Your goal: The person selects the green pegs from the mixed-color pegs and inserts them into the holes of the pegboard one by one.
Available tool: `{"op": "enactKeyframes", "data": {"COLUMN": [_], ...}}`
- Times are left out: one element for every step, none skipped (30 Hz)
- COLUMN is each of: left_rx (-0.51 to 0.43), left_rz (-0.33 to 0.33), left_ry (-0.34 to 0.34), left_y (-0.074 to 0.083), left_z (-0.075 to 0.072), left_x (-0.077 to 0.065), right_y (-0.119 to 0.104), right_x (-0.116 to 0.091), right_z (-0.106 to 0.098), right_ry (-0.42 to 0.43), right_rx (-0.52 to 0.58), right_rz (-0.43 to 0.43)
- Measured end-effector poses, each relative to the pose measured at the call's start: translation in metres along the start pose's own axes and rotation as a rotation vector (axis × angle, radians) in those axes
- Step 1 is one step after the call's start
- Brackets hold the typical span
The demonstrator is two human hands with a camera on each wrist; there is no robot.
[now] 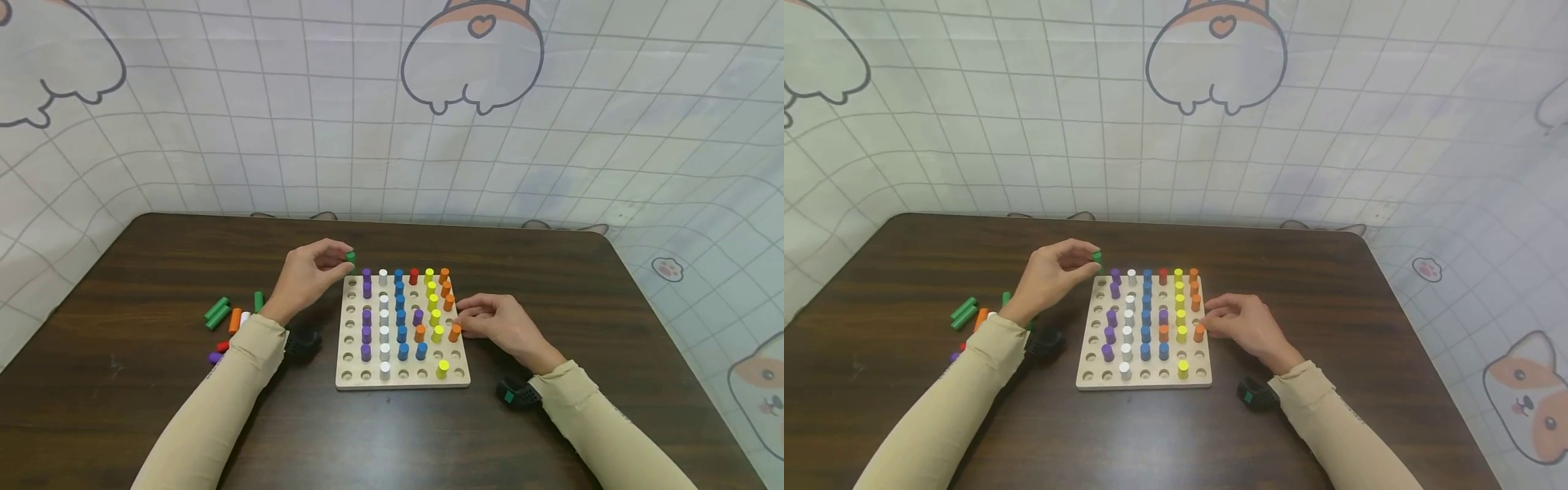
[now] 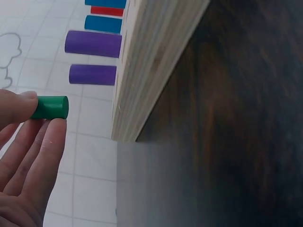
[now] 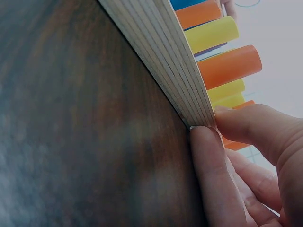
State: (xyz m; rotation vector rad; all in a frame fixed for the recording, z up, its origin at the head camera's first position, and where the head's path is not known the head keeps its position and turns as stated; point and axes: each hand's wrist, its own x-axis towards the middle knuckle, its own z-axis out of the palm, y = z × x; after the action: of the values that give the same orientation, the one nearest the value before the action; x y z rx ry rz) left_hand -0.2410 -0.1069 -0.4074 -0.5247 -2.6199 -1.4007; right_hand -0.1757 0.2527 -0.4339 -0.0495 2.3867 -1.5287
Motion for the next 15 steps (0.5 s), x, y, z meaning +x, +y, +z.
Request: {"op": "enactKeyframes", "data": {"left_rx": [0.004, 0.008, 0.010, 0.014, 0.019, 0.024, 0.027, 0.032, 0.037, 0.042, 0.046, 0.049, 0.051, 0.054, 0.053], "left_rz": [-0.006, -0.011, -0.016, -0.021, -0.025, -0.029, -0.034, -0.040, -0.045, -0.048, -0.051, -0.054, -0.056, -0.058, -0.060], "left_ry": [-0.004, -0.009, -0.014, -0.021, -0.027, -0.032, -0.036, -0.041, -0.046, -0.050, -0.053, -0.056, -0.060, -0.064, -0.067], "left_y": [-0.0010, -0.0019, -0.0021, -0.0025, -0.0030, -0.0030, -0.0026, -0.0027, -0.0029, -0.0032, -0.0035, -0.0035, -0.0038, -0.0040, -0.0038], "left_z": [-0.0002, -0.0005, -0.0010, -0.0012, -0.0013, -0.0012, -0.0010, -0.0007, -0.0004, -0.0001, 0.0002, 0.0004, 0.0006, 0.0009, 0.0010], "left_x": [0.0001, 0.0002, 0.0003, 0.0004, 0.0004, 0.0004, 0.0003, 0.0001, -0.0002, -0.0005, -0.0008, -0.0010, -0.0012, -0.0014, -0.0014], "right_y": [0.0001, 0.0001, 0.0000, -0.0001, -0.0003, -0.0005, -0.0008, -0.0009, -0.0009, -0.0009, -0.0009, -0.0009, -0.0008, -0.0007, -0.0006], "right_x": [0.0000, -0.0001, -0.0001, -0.0001, -0.0002, -0.0002, -0.0002, -0.0002, -0.0002, -0.0002, -0.0002, -0.0002, -0.0003, -0.0004, -0.0005], "right_z": [0.0000, 0.0000, -0.0001, -0.0001, -0.0002, -0.0003, -0.0004, -0.0006, -0.0007, -0.0008, -0.0009, -0.0010, -0.0011, -0.0012, -0.0012], "right_ry": [0.000, 0.000, 0.000, 0.001, 0.002, 0.001, 0.000, -0.001, -0.002, -0.003, -0.004, -0.005, -0.006, -0.006, -0.006], "right_rx": [0.000, -0.001, -0.002, -0.002, -0.003, -0.004, -0.004, -0.004, -0.005, -0.006, -0.008, -0.009, -0.009, -0.011, -0.011], "right_rz": [0.000, 0.000, 0.001, 0.002, 0.002, 0.003, 0.003, 0.002, 0.000, -0.001, -0.003, -0.003, -0.003, -0.003, -0.003]}}
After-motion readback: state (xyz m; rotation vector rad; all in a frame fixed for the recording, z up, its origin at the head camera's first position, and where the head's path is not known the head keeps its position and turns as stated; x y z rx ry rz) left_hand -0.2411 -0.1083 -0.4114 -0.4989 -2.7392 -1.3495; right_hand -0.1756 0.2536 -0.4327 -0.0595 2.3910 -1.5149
